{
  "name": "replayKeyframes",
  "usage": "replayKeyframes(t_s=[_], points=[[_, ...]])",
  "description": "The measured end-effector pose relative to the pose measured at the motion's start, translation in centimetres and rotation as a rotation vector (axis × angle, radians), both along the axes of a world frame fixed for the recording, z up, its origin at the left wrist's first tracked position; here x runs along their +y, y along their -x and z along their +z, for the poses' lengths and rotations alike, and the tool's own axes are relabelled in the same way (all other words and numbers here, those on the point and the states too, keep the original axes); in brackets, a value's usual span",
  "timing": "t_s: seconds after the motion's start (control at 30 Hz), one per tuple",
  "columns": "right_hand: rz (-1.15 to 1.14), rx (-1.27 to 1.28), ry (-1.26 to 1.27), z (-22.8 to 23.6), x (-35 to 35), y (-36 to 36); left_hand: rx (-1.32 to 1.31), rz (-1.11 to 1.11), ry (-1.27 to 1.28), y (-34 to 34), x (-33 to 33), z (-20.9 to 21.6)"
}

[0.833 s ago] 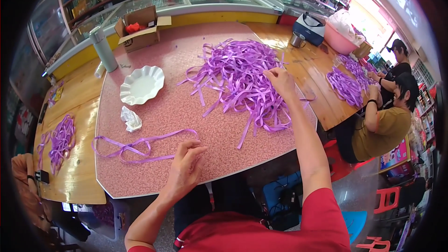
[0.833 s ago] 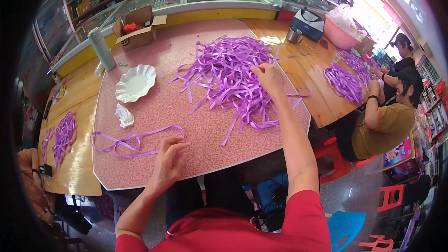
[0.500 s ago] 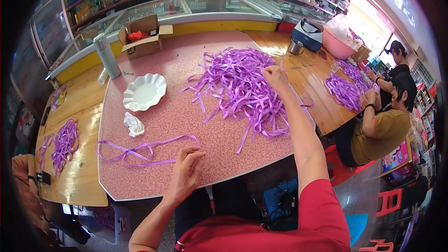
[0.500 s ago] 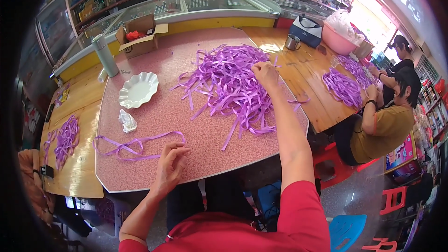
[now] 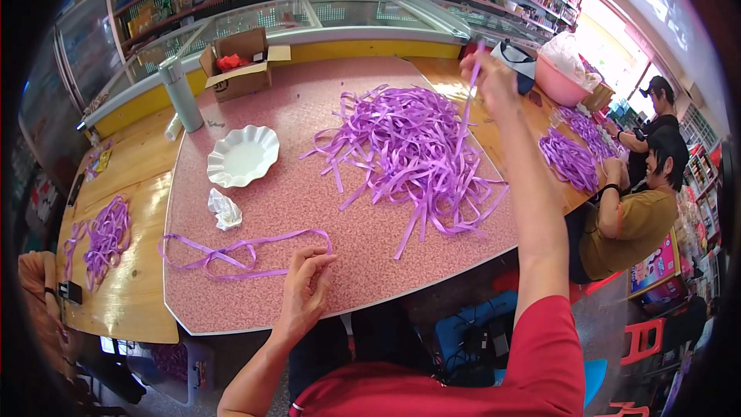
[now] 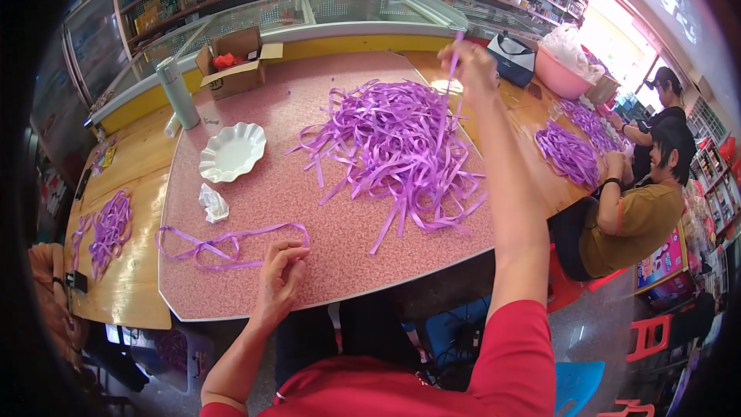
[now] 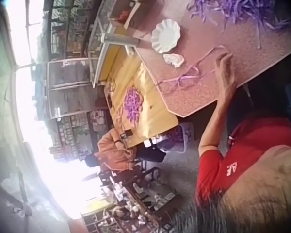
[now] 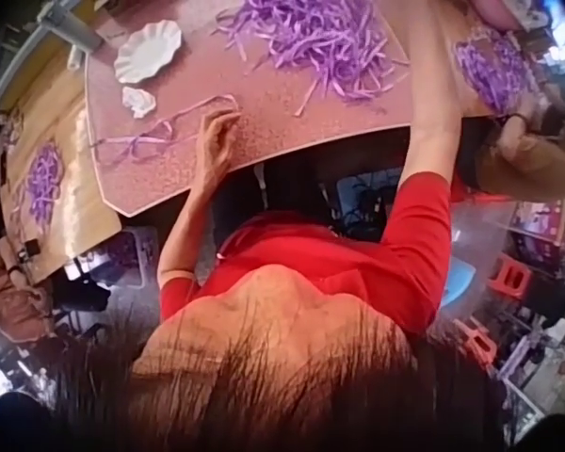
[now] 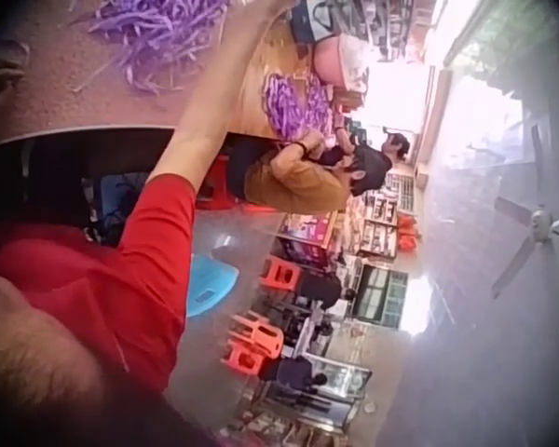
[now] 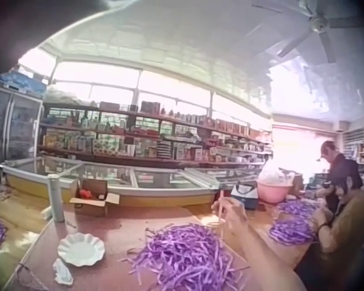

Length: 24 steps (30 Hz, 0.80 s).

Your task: Processing and manipulating purple ribbons at a factory workbench.

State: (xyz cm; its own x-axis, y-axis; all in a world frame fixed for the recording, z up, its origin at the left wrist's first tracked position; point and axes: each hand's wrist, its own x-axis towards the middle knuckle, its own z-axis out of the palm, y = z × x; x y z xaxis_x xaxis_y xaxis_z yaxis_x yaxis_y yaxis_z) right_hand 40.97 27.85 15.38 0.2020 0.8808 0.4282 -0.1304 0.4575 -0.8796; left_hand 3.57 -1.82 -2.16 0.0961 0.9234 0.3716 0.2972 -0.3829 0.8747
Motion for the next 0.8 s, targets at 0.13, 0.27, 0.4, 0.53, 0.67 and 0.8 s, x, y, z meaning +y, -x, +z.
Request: replayKeyframes(t_s=[0.13,0.27,0.4,0.53,0.67,0.8], points=[[0.111,0.2,-0.195,8.6,-2.8,-0.1,-0.008,-0.009,-0.016,-0.2,0.3,0.0],[0.086,-0.063,-0.253,10.2,-8.7,4.6,0.18,0.012,-0.201,0.8,1.2,1.1],[-0.01,-0.694,-0.435,1.1,-13.1,10.8,0.511,0.21,-0.368,5.6,6.4,2.8],[0.207,-0.809,-0.259,-7.6,-18.5,14.2,0.693,0.406,-0.279,10.7,14.0,2.6],[0.289,-0.761,-0.168,-12.7,-19.2,16.5,1.066,0.483,-0.127,14.2,18.6,-0.1],[0.319,-0.707,0.045,-14.3,-18.2,16.3,1.065,0.3,-0.023,14.4,18.3,1.6]])
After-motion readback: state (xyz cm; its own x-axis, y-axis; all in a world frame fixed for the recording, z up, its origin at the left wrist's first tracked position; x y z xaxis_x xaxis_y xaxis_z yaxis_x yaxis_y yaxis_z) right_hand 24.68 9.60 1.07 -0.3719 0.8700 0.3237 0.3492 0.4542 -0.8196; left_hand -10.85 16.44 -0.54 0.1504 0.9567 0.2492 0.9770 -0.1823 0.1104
